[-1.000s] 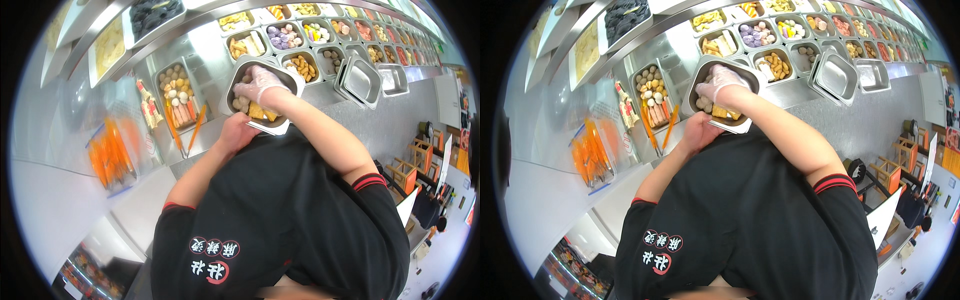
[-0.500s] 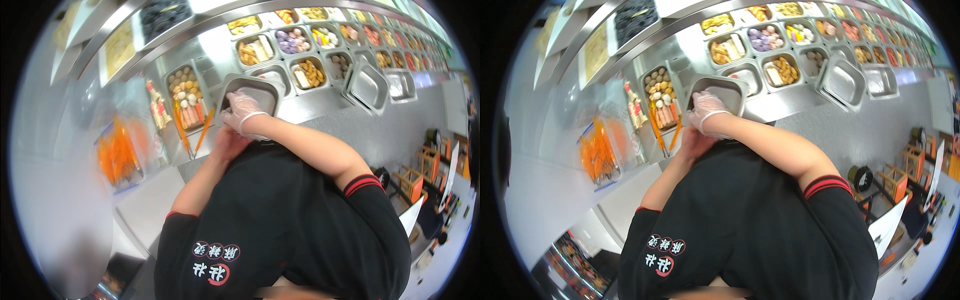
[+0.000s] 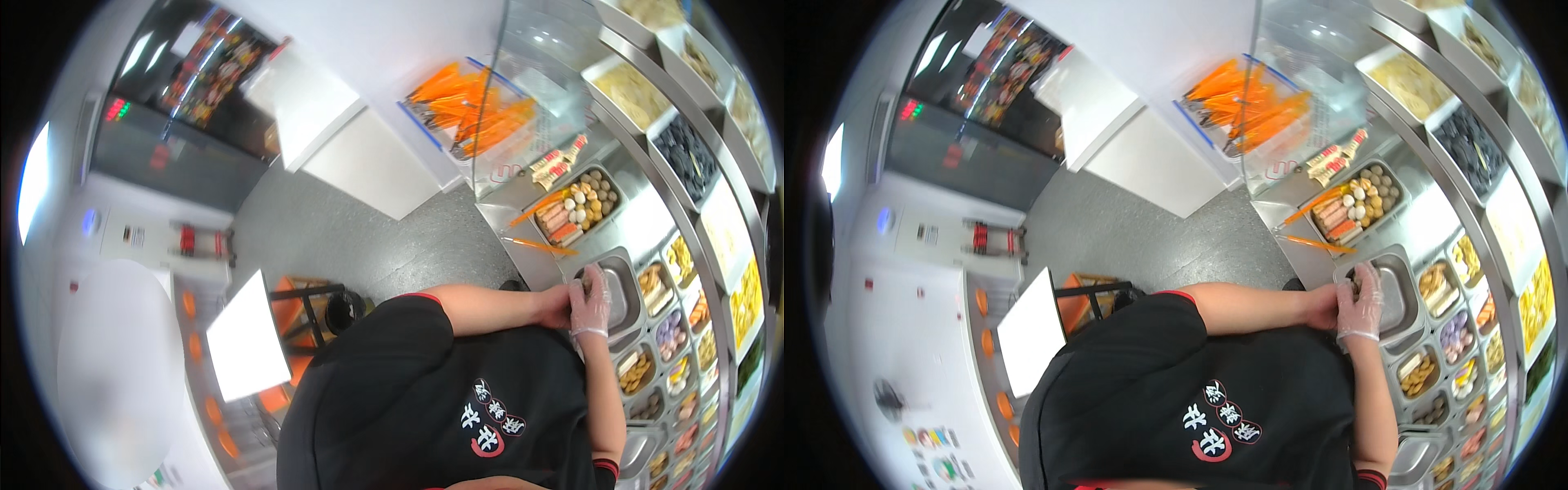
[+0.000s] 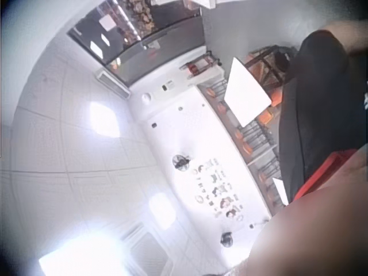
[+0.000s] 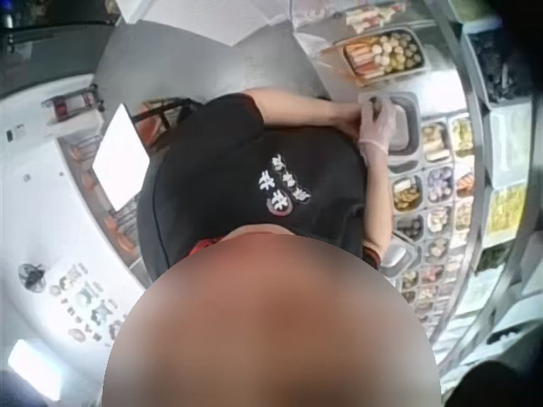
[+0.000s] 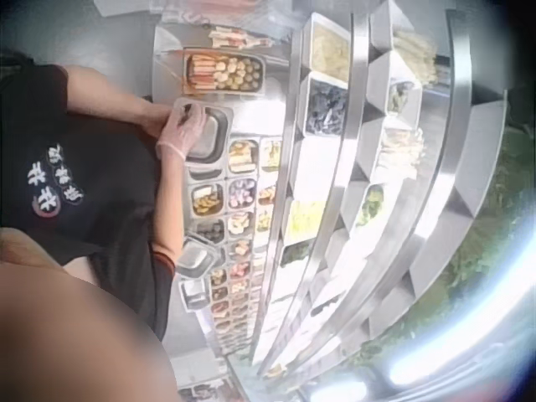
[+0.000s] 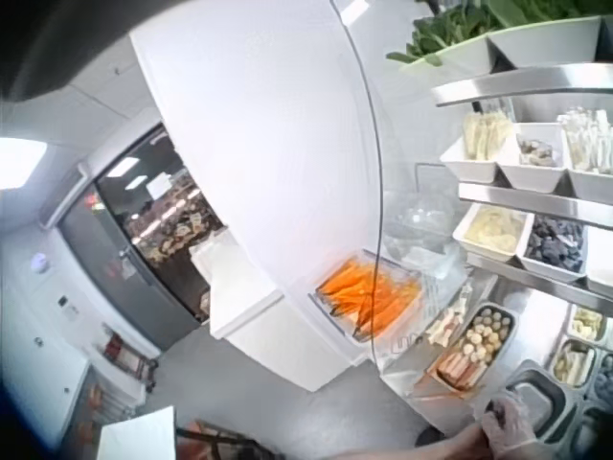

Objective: The person assembles food trays by selecting various items from a display case, including meatballs, fish balls, tofu, and fried snacks. They place the items into metal trays using gloved hands and arrange them neatly.

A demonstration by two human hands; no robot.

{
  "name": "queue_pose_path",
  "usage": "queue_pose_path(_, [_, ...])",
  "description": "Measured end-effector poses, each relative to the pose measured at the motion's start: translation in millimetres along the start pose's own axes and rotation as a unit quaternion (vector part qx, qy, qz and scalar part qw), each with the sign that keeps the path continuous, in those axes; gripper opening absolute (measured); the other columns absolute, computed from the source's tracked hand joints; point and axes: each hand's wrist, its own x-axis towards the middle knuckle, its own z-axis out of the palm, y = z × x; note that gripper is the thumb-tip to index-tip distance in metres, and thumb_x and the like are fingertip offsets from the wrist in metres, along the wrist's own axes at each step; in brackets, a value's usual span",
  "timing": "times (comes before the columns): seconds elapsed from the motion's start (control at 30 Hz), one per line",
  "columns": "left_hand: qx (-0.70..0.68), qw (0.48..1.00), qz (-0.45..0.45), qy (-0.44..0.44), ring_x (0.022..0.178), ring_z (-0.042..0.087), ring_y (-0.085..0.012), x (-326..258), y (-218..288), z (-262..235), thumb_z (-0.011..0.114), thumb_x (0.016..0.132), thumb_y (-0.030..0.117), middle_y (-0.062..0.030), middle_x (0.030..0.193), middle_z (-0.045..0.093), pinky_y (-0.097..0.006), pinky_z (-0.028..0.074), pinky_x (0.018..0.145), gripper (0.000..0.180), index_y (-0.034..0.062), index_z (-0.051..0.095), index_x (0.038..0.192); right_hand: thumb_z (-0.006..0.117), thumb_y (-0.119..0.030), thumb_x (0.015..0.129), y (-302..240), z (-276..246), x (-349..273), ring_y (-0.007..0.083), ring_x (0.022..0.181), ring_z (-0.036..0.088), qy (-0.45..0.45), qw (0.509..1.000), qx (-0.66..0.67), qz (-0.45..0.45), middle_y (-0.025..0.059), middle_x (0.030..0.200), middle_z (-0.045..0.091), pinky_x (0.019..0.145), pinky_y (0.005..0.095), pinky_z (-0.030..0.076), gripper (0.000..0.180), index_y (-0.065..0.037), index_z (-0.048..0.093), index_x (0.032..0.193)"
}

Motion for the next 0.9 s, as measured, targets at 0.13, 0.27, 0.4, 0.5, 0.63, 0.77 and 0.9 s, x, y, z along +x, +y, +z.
queue_pose_path(0.13, [0.013,0.998,0.062,0.018,0.123,0.063,-0.0258,-3,-23,4,0.044,0.107,0.046,-0.0049,0.130,0.067,-0.046,0.051,0.105,0.042,0.0183,0.063,0.132,0.071,-0.020,0.090,3,-7,-5,0.0448,0.133,0.054,-0.087,0.995,0.015,-0.053,0.0278,0.140,0.059,0.114,0.0487,0.042,0.049,0.001,0.060,0.133])
queue_pose_path(0.27, [0.028,0.992,0.126,0.007,0.121,0.065,-0.0278,-6,-49,-3,0.044,0.108,0.039,-0.0088,0.129,0.069,-0.045,0.051,0.106,0.041,0.0108,0.063,0.130,0.071,-0.019,0.090,9,-22,-17,0.0457,0.129,0.056,-0.138,0.982,0.007,-0.129,0.0284,0.138,0.060,0.112,0.0495,0.044,0.049,0.002,0.059,0.132])
queue_pose_path(0.4, [-0.019,0.992,0.115,0.036,0.121,0.065,-0.0294,-5,-67,5,0.045,0.107,0.035,-0.0130,0.131,0.068,-0.046,0.051,0.107,0.041,0.0055,0.063,0.129,0.072,-0.021,0.089,14,-33,-29,0.0461,0.130,0.056,-0.170,0.979,0.031,-0.110,0.0287,0.139,0.060,0.112,0.0496,0.045,0.052,0.004,0.059,0.133])
queue_pose_path(0.5, [-0.005,0.993,0.103,0.054,0.121,0.065,-0.0302,-10,-73,17,0.047,0.106,0.034,-0.0134,0.131,0.068,-0.047,0.051,0.106,0.040,0.0060,0.063,0.130,0.074,-0.021,0.088,16,-35,-29,0.0444,0.129,0.058,-0.167,0.980,0.045,-0.100,0.0272,0.138,0.061,0.111,0.0483,0.046,0.057,0.002,0.058,0.137])
queue_pose_path(0.63, [0.033,0.995,0.093,0.031,0.121,0.065,-0.0312,-6,-67,26,0.052,0.103,0.032,-0.0137,0.131,0.068,-0.049,0.051,0.107,0.038,0.0069,0.063,0.129,0.076,-0.028,0.088,17,-43,-24,0.0452,0.134,0.054,-0.155,0.981,0.015,-0.115,0.0277,0.144,0.057,0.114,0.0491,0.043,0.064,0.003,0.055,0.140])
queue_pose_path(0.77, [0.014,0.998,0.030,0.048,0.121,0.065,-0.0340,13,-50,28,0.054,0.094,0.020,-0.0162,0.129,0.067,-0.054,0.051,0.107,0.037,0.0030,0.063,0.125,0.078,-0.029,0.088,20,-66,-22,0.0425,0.128,0.058,-0.088,0.989,0.037,-0.117,0.0248,0.139,0.060,0.112,0.0472,0.045,0.065,0.001,0.055,0.141])
queue_pose_path(0.9, [-0.003,0.995,-0.035,0.090,0.117,0.067,-0.0348,25,-25,33,0.050,0.083,0.011,-0.0163,0.121,0.069,-0.057,0.054,0.100,0.039,0.0009,0.062,0.118,0.077,-0.016,0.090,37,-96,-22,0.0254,0.114,0.063,0.057,0.986,0.146,-0.050,0.0135,0.122,0.067,0.104,0.0394,0.049,0.049,-0.001,0.061,0.133])
